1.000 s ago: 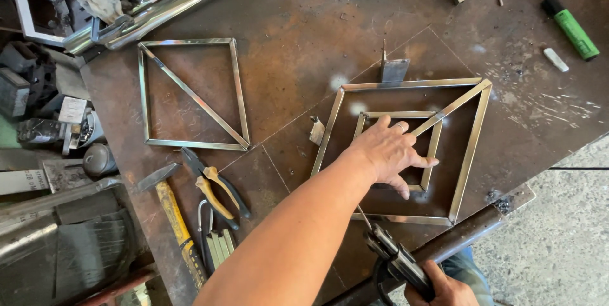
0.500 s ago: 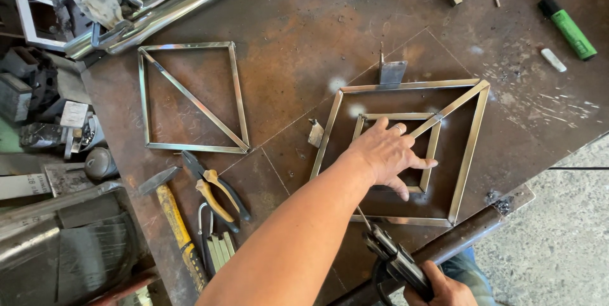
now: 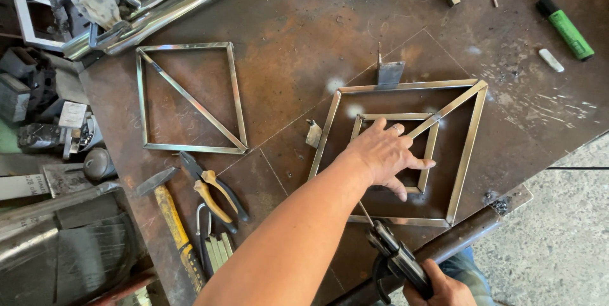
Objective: The person positions steel bars into a diamond-pattern frame on a workbench, tack welds the joints with a welding torch, and grinds the welds with an angle grinder. They repeatedly align loose bars against the frame, weld the joints, and reposition pieces as the assembly takes shape.
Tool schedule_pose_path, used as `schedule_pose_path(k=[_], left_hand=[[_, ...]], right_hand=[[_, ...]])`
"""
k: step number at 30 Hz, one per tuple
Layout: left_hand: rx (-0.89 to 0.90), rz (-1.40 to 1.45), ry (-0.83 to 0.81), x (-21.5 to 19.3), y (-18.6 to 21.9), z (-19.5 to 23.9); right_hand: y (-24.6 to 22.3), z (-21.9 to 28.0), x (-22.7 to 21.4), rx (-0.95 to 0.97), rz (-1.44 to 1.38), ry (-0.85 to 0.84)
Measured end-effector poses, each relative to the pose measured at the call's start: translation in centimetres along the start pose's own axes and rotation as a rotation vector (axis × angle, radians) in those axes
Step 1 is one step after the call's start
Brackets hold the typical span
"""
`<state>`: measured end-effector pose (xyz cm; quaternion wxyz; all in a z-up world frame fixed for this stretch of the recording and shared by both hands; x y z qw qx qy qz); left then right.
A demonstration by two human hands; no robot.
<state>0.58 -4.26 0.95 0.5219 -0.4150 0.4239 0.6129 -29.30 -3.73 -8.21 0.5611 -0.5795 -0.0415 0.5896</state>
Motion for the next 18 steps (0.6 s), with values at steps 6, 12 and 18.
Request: schedule_pose_path(k=[6,12,18], left_hand=[[-0.011,0.012,-0.018,2.0,-0.4,-0.8],[0.013,0.000,-0.010,1.9,-0.4,-0.8],[-0.005,0.037,-0.008,0.4,0.0,-0.3]], right_hand=[[6.8,-0.8,3.5,0.369,-1.088,-0.524],[4.4,0.1,2.7,0.073,-0.698,-0.198],[0.3,0.3,-0.4,0.070,-0.036,-0.011]])
Point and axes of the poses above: each hand's wrist, its own z-axis away from the middle knuckle, its own x-axis out of the palm, y = z × x, the point moved 3 cm from there along -z, towards the middle knuckle, and after that the axes turned 4 degrees about y, right-handed, at the moved point
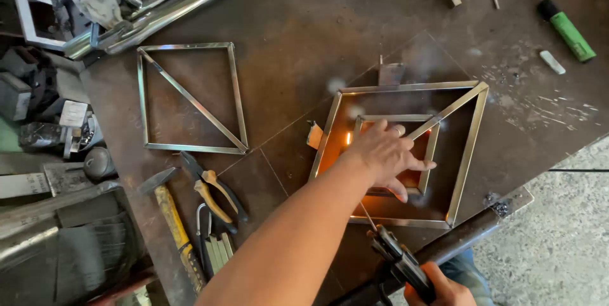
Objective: The person positions steel bars into a diamond-pattern frame on a workbench, tack welds the joints with a welding torch, and grinds the welds with an angle grinder. They repeatedly align loose bars against the frame, weld the joints, and reposition pieces as the assembly takes shape.
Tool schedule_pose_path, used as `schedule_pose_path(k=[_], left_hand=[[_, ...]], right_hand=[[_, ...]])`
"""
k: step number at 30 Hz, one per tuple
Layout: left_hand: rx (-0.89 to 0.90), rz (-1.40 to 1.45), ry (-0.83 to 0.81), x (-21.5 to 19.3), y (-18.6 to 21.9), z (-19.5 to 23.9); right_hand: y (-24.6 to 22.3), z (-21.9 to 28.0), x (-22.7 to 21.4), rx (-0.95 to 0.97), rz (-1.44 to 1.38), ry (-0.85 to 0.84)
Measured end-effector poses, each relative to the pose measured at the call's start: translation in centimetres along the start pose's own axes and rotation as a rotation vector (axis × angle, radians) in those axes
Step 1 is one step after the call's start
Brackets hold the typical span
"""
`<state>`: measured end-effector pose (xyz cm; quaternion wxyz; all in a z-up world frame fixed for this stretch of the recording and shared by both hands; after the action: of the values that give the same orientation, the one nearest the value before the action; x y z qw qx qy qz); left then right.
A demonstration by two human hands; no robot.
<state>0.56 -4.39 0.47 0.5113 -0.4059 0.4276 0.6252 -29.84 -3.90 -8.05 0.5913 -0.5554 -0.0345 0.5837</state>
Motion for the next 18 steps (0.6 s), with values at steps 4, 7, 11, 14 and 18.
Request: schedule_pose_path(k=[4,7,11,14,18], left_hand=[[0.021,-0.025,0.049,0.5,-0.1,-0.1],[0.005,-0.038,0.019,0.2,0.1,0.0],[0.007,-0.030,0.011,-0.2,0.0,0.1],[0.006,-0.038,0.008,-0.3,0.2,0.2],[0.004,-0.041,0.009,-0.2,0.1,0.2]], right_hand=[[0.3,-0.1,0.2,-0.046,0.023,0.036],[1.1,0.0,0.6,-0.082,0.042,0.050],[1.3,-0.2,0.9,-0.072,0.051,-0.004],[1.7,-0.2,1.1,-0.098,0.055,-0.011],[0.8,-0.2,0.7,-0.086,0.065,-0.027]])
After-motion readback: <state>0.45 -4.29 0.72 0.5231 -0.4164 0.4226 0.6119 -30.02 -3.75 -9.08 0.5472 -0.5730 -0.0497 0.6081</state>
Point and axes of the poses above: each hand's wrist, its own z-axis away from the middle knuckle, its own x-axis out of the palm, y = z × x, the point moved 3 cm from there along -z, towards the middle knuckle, and after that the axes turned 4 degrees about y, right-handed, at the moved point
